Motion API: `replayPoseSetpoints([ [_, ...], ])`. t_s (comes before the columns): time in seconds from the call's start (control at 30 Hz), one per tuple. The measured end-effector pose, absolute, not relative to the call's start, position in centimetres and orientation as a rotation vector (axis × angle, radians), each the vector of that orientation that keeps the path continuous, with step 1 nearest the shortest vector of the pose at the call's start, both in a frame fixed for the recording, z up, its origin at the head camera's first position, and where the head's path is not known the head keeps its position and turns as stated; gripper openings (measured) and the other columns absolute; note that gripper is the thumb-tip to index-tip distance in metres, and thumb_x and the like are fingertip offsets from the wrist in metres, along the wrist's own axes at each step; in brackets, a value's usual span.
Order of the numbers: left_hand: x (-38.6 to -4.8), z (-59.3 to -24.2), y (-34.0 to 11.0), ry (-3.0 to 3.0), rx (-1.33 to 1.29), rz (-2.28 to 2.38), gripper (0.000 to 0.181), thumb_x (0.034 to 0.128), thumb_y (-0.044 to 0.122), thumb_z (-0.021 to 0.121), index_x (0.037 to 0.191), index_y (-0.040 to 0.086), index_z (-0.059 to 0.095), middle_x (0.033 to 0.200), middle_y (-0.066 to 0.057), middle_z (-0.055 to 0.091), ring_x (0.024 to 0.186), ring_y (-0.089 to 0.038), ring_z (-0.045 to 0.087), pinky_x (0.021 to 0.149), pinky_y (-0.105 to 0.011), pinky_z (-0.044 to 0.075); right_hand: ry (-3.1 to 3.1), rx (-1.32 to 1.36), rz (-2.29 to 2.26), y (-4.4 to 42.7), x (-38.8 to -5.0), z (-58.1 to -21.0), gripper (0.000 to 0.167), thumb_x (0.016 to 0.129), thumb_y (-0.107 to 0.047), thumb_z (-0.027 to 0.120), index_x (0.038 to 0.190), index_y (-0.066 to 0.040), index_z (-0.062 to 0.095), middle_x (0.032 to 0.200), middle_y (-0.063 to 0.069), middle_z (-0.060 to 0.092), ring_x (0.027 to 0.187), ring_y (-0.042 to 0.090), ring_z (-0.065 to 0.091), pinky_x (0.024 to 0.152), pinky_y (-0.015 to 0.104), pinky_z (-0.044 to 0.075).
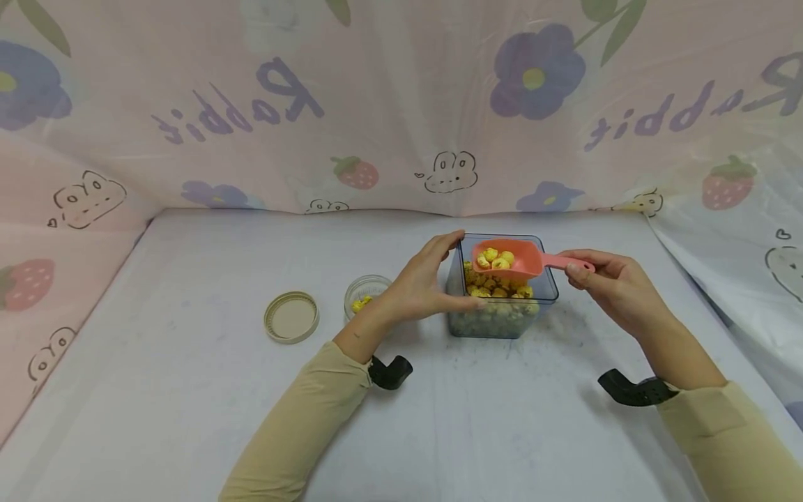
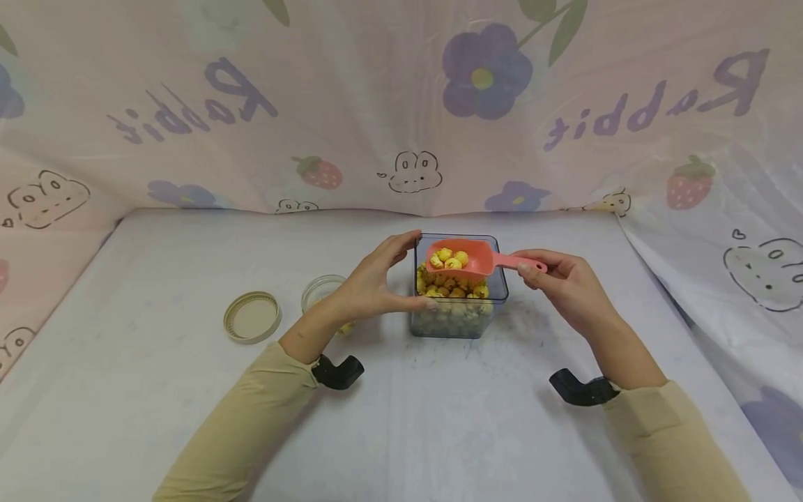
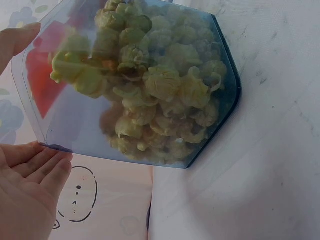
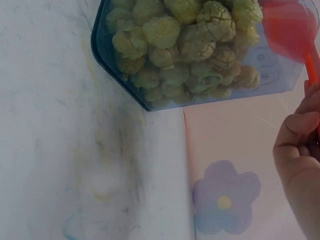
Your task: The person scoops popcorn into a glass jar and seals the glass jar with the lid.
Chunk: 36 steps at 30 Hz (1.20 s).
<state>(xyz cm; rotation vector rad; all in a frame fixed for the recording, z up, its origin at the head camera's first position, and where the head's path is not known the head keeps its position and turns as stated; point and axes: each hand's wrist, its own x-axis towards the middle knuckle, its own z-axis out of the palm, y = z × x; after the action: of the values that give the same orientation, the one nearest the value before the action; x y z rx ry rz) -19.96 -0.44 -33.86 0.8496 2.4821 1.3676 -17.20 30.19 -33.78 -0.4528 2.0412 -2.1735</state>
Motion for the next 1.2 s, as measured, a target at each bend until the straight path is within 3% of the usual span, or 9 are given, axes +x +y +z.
replayPoseSetpoints([
  [0.5, -19.8, -33.7, -0.5, 2.460, 0.838, 1.353, 0.102, 0.0761, 0.035, 0.081, 0.154, 0.017, 0.017, 0.154, -0.005, 0.028, 0.140, -0.029, 0.034, 0.112, -0.043, 0.035, 2.061, -0.542, -2.232, 29.6, -17.1, -32.8, 0.030, 0.096, 0.008, 0.046, 0.110, -0.003, 0.069, 0.092, -0.002, 0.066, 0.083, 0.010, 0.057, 0.077, 0.016, 0.050],
  [0.83, -19.8, -33.9, -1.2, 2.520, 0.811, 1.309, 0.105, 0.0727, 0.045, 0.081, 0.154, 0.020, 0.019, 0.158, 0.001, 0.024, 0.145, -0.017, 0.023, 0.116, -0.043, 0.027, 2.042, -0.557, -2.247, 28.9, -17.4, -32.1, 0.030, 0.096, 0.009, 0.046, 0.110, -0.004, 0.070, 0.094, -0.001, 0.067, 0.083, 0.009, 0.059, 0.078, 0.016, 0.051],
  [1.2, -19.4, -33.6, -4.8, 2.592, 0.765, 1.302, 0.100, 0.0735, 0.048, 0.080, 0.152, 0.020, 0.024, 0.154, 0.001, 0.029, 0.142, -0.017, 0.029, 0.115, -0.043, 0.030, 2.098, -0.581, -2.189, 27.1, -17.9, -31.1, 0.030, 0.095, 0.007, 0.048, 0.108, -0.007, 0.071, 0.095, -0.003, 0.071, 0.081, 0.011, 0.054, 0.073, 0.017, 0.048],
])
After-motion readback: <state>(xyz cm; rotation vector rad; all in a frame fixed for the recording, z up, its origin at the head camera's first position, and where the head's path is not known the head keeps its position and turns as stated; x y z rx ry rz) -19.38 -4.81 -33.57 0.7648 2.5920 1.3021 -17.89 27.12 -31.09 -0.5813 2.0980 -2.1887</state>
